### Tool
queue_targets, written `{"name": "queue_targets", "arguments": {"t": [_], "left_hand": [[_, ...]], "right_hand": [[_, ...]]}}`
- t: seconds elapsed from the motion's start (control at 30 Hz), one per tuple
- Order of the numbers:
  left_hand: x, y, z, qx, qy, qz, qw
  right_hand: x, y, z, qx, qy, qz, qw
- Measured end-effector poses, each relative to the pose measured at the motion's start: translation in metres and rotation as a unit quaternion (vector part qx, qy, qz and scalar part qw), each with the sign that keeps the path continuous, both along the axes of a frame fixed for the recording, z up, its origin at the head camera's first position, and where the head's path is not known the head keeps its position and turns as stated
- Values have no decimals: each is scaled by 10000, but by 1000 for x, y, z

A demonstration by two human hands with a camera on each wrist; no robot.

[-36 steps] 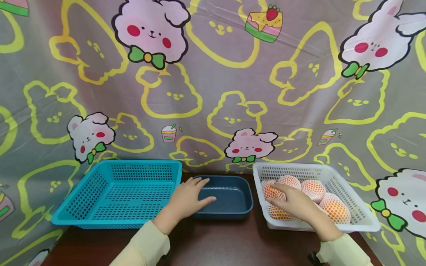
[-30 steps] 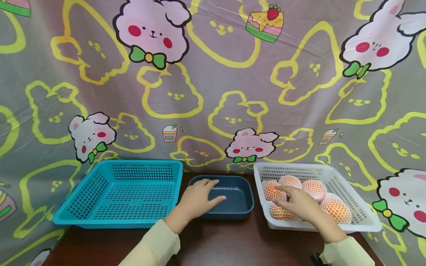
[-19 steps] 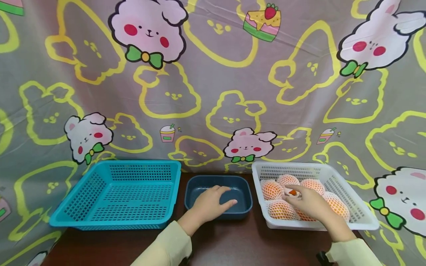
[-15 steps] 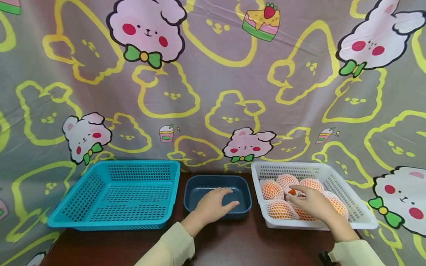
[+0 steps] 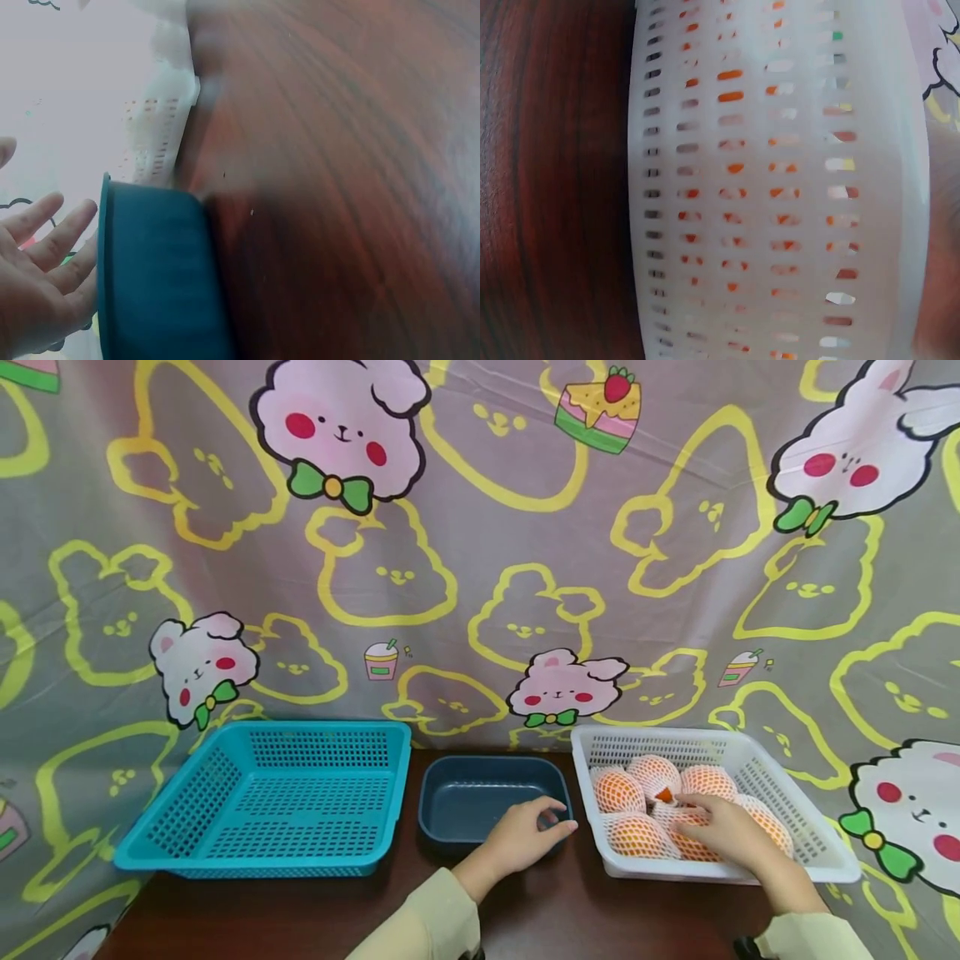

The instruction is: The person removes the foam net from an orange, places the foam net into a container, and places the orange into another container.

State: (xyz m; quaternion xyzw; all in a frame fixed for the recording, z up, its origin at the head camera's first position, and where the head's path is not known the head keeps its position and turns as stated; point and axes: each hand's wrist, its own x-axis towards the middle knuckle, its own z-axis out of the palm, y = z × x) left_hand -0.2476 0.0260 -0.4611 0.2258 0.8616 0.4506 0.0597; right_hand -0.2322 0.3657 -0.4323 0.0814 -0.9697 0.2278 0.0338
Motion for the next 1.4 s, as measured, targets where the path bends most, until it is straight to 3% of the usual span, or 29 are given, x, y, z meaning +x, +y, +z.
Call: {"name": "queue_targets", "arguments": {"t": [0.33,0.6,0.83,1.07,1.23,1.4], "left_hand": [[5,19,-1,465,-42,75,9989],[6,30,-1,778,104,339,9963],[12,40,2,1229,-186,187,9921],[17,48,-2,1867,-725,57,9797],[19,51,-2,2082,-979,102,9731],[21,54,-1,2573,-1346,190,9567]], "right_hand": [[-1,13,-12,-23,224,413,9989],[-2,15,-14,-11,-139,543,9984],[-7,13,-13,218,-364,793,9959],[-9,13,-14,342,-513,773,9951],[-9,11,-12,326,-463,744,9956],[-8,11,-12,327,-411,720,9960]]}}
